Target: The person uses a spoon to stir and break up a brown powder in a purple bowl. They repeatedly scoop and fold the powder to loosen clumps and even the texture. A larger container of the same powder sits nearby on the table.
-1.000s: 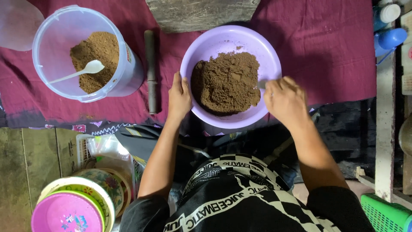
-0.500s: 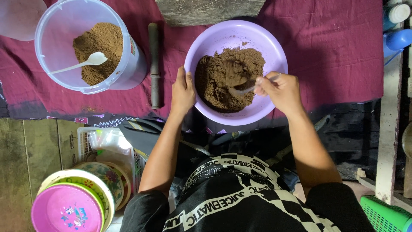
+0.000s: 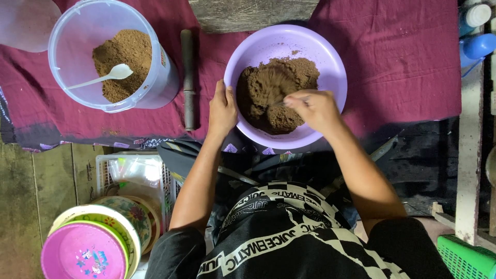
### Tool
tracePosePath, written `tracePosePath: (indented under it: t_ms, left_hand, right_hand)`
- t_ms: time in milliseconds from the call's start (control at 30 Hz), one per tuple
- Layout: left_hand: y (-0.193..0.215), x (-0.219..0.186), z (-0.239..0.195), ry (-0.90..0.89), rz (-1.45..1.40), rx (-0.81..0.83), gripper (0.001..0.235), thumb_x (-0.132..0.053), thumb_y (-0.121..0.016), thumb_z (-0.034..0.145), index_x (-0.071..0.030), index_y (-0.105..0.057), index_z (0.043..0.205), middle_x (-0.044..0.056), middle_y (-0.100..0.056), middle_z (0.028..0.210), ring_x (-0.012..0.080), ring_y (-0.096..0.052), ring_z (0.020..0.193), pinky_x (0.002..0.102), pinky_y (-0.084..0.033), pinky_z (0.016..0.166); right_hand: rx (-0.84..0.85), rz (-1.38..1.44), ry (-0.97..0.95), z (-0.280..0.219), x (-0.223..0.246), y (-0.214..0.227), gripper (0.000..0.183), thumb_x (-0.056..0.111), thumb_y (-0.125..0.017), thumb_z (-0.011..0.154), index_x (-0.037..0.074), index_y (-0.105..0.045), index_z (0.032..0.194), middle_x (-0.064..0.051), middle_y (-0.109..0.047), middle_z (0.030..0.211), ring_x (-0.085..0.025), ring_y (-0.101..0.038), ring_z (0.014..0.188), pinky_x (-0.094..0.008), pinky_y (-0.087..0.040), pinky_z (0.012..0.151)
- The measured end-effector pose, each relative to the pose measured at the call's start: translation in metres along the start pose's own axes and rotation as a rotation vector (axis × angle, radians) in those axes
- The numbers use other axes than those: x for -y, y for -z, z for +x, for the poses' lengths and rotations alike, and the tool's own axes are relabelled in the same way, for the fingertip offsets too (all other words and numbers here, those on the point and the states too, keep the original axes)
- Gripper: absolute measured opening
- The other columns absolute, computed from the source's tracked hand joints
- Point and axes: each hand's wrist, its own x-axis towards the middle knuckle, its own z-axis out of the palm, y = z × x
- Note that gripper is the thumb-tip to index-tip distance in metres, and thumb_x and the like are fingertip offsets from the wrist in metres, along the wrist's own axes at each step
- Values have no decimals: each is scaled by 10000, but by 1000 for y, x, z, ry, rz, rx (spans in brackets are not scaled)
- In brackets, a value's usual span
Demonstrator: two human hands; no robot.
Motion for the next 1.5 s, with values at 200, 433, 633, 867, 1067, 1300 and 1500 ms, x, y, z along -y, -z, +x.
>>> tracePosePath:
  t_ms: [200,433,633,867,1067,1300,1500]
  left_hand:
    - [0,-1,-1,4,-10,7,404,-324,-377,1073,-115,-480,1403,351,-653,1228,568,-599,1162,673,-479,989]
    - [0,3,3,-19,-17,-7,384,-312,-380,1076,-120,-490,1389,341,-657,1227,557,-597,1172,663,-480,992]
    - [1,3,1,-21,-25,9,380,-300,-378,1076,-117,-495,1388,344,-655,1229,562,-589,1178,665,-470,1001]
    - [0,-2,0,-36,-22,14,386,-290,-382,1075,-106,-489,1398,353,-654,1213,565,-594,1166,673,-473,996]
    - [1,-1,-1,-25,-21,9,399,-297,-382,1074,-98,-486,1404,360,-652,1204,568,-594,1162,679,-469,993]
    - [1,-4,-5,-36,-28,3,391,-283,-379,1074,-103,-497,1399,364,-656,1185,577,-593,1152,677,-474,977]
    - [-3,9,3,-27,-15,-15,371,-275,-390,1073,-113,-515,1383,362,-663,1171,579,-601,1135,678,-476,968]
  right_hand:
    - [-85,67,-109,-15,42,10,87,-18,-740,896,25,-778,962,-158,-752,772,-270,-751,767,-371,-590,713]
    - [93,59,-24,34,38,-31,182,-34,-672,935,92,-799,969,-172,-752,793,-182,-620,517,-304,-542,586]
    - [-194,39,-10,34,-7,2,182,-59,-661,965,35,-763,1082,-151,-754,874,-279,-736,847,-389,-576,816]
    - [-356,348,-444,3,22,35,74,53,-597,999,-1,-640,1026,-170,-689,746,-197,-715,643,-300,-637,596]
    - [-209,290,-288,-3,29,37,108,49,-662,967,37,-694,1070,-126,-735,823,-168,-726,763,-303,-615,694]
    - [-321,-559,323,2,-52,40,106,149,-694,1018,101,-784,1046,-62,-773,982,-237,-745,878,-330,-604,761]
    - [-156,-425,218,-34,-23,-15,148,125,-627,999,121,-759,1065,-93,-734,821,-282,-730,744,-363,-600,680]
